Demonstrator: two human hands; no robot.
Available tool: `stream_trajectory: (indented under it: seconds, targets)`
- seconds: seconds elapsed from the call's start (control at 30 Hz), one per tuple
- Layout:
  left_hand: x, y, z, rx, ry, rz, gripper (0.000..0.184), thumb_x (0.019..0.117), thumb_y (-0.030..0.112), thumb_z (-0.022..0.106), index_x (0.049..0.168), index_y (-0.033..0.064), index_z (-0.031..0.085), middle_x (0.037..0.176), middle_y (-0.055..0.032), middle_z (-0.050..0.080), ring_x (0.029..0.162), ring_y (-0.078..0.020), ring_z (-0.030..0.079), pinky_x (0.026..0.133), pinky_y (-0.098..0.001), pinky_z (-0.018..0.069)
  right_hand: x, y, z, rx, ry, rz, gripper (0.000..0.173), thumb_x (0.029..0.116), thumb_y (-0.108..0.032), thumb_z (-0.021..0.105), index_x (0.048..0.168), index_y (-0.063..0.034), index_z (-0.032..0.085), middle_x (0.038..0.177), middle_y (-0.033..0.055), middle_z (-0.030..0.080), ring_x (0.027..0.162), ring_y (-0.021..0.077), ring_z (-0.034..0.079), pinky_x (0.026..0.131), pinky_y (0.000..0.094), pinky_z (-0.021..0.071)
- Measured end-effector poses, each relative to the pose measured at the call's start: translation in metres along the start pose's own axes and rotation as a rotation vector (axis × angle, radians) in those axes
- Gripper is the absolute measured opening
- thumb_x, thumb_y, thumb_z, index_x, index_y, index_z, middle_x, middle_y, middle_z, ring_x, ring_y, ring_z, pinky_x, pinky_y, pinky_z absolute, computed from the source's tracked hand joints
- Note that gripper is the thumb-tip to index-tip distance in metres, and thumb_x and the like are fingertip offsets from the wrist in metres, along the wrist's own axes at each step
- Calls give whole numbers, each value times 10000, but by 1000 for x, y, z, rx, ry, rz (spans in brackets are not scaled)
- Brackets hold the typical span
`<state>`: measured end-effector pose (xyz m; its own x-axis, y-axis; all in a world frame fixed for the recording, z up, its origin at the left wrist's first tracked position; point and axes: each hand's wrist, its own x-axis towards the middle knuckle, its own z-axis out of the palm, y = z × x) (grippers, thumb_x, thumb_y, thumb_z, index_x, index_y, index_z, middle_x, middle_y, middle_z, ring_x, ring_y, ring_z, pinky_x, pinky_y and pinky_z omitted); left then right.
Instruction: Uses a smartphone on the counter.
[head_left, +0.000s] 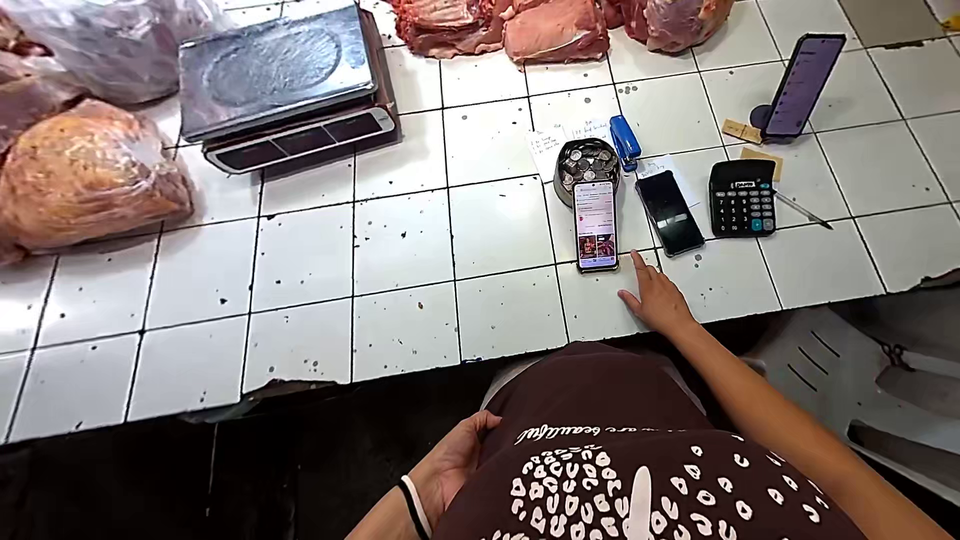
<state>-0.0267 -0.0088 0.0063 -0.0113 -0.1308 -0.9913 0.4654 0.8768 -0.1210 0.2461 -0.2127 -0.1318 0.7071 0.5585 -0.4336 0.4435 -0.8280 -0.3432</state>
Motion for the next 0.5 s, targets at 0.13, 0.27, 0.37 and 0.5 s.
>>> stream_trajectory:
  seconds: [0.13,0.27,0.37,0.5]
  targets:
    - [2,21,1,114,8,-49,233,1030,148,409,840,125,542,660,-46,637,549,-104,639,466,-249,530,-2,-9,2,102,10,145,910,1019,-414,626,1648,-29,92,1470,284,510,1332,458,518,1100,582,405]
    - [6,31,3,227,14,-69,245,1029,144,396,827,133,534,645,-32,627,543,-97,634,469,-244,529,-10,-8,14,56,67,82,680,1057,-349,568,1646,-186,270,1293,304,588,1161,499,584,975,608,474]
    - [6,35,4,296,27,-50,256,1044,149,384,830,139,524,636,-23,613,538,-84,623,463,-232,517,-12,-10,14,-48,21,-3,564,1098,-315,474,1635,-296,305,1214,299,609,1077,498,597,928,603,474]
    - [8,33,-1,253,-10,-82,257,1027,148,393,810,136,530,634,-34,612,536,-93,624,455,-244,519,-9,-13,6,-127,-99,-16,580,1115,-310,421,1649,-378,206,1244,293,588,1055,482,603,910,595,484]
